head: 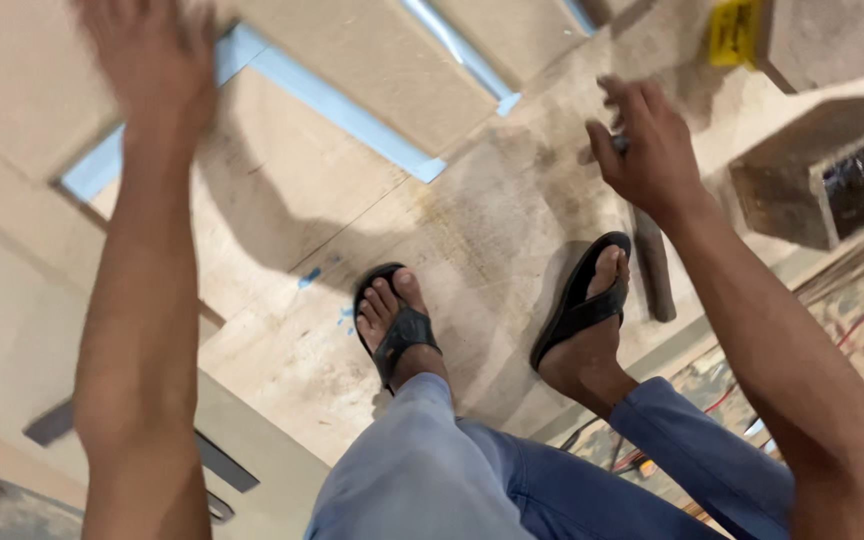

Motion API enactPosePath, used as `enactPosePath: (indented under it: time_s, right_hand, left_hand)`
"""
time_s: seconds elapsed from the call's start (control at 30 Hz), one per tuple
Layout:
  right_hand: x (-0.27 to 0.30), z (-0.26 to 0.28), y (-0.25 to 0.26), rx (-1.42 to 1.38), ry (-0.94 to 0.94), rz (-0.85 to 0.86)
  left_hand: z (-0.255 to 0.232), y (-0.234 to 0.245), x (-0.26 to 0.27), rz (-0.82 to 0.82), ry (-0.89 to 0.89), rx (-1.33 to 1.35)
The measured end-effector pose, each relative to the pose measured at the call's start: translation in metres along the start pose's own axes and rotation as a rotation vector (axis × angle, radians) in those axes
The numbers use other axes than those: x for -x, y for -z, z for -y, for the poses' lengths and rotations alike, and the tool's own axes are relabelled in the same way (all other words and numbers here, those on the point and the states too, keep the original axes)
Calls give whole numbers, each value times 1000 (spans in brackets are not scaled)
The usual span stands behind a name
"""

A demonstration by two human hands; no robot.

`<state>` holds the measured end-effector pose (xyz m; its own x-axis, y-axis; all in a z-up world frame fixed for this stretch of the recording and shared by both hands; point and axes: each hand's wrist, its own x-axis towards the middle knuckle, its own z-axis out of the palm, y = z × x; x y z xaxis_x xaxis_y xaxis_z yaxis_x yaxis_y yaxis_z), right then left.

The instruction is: The person applies glue with their fingers to wooden pieces, fits them into slots on a larger board, and hammers nails into the pieces to secure them.

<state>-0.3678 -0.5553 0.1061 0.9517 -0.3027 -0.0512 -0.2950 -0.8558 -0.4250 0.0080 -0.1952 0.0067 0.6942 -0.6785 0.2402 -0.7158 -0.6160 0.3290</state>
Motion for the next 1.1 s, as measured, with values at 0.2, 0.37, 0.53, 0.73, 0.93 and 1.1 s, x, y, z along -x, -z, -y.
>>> enactPosePath:
  time_s: [0.2, 0.37, 0.53, 0.73, 0.93, 1.1]
  right_hand:
    - [98, -33, 1, 297, -311, 57]
    - [130, -43, -16, 122, -622, -8]
    - [136, -56, -13, 4, -557, -142]
    - [156, -135, 40, 219, -366, -695]
    - [183, -264, 82, 87, -647, -423]
    - [176, -337, 50, 208, -518, -117]
  left_hand:
    - [13, 25, 8, 312, 129, -120]
    - [29, 24, 19, 358, 162, -199]
    - [56, 27, 50, 382, 260, -233]
    - [73, 42, 115, 320, 307, -142]
    - [-58, -1, 129, 173, 50, 145]
    - [-191, 13, 134, 191, -77, 301]
